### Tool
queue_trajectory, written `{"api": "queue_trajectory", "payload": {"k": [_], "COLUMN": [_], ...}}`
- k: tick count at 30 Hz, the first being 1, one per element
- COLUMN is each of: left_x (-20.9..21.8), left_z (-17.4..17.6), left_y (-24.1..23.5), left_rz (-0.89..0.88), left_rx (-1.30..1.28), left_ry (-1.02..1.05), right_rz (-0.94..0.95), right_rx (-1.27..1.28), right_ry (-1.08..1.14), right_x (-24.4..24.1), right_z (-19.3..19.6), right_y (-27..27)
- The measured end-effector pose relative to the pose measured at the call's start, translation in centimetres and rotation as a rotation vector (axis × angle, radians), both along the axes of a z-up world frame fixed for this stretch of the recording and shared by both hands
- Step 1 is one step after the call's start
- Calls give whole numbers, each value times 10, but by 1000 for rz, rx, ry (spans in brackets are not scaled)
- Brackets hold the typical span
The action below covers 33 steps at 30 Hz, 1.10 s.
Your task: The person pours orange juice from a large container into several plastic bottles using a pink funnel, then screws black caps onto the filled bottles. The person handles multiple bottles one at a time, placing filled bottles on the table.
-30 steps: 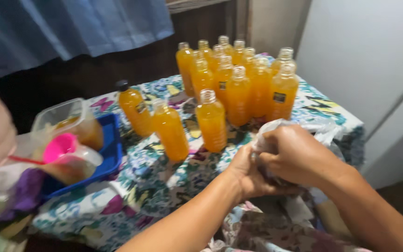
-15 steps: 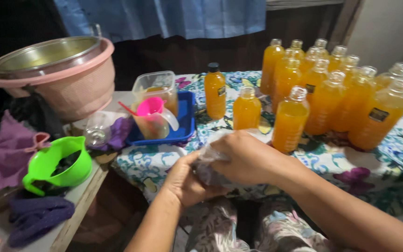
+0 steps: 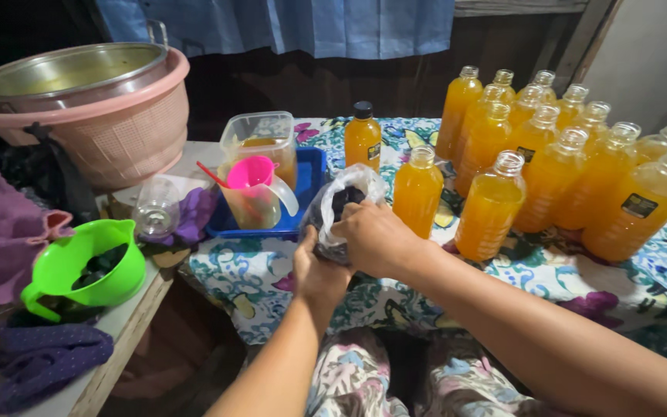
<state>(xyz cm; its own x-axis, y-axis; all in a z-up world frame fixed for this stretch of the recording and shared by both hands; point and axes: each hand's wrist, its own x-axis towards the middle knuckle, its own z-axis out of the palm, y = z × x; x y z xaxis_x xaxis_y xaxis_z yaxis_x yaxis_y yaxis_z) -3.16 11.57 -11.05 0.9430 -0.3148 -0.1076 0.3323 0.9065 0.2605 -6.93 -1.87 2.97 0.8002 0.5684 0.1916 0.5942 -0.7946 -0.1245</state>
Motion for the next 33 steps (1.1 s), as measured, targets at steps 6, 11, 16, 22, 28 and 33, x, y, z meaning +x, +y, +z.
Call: {"api": "queue_trajectory", "payload": {"k": [6, 11, 16, 22, 28, 33], "left_x": [38, 7, -11, 0, 7, 12], "left_z": [-6, 22, 45, 47, 30, 29], "left_y": [-6, -17, -15, -9, -3, 2], "left_rz": [96, 796, 1073, 828, 893, 863], "left_rx": [648, 1601, 1936, 2198, 2010, 1956], "left_ry": [329, 111, -582, -407, -501, -526], "right_rz": [31, 124, 100, 29, -98, -219], "right_rx": [59, 87, 68, 132, 176, 55], "right_ry": [58, 26, 120, 109, 15, 121], "right_x": [12, 22, 27, 13, 15, 33], "right_z": [-44, -63, -55, -44, -47, -53], "right_y": [-8, -11, -15, -20, -12, -2]}}
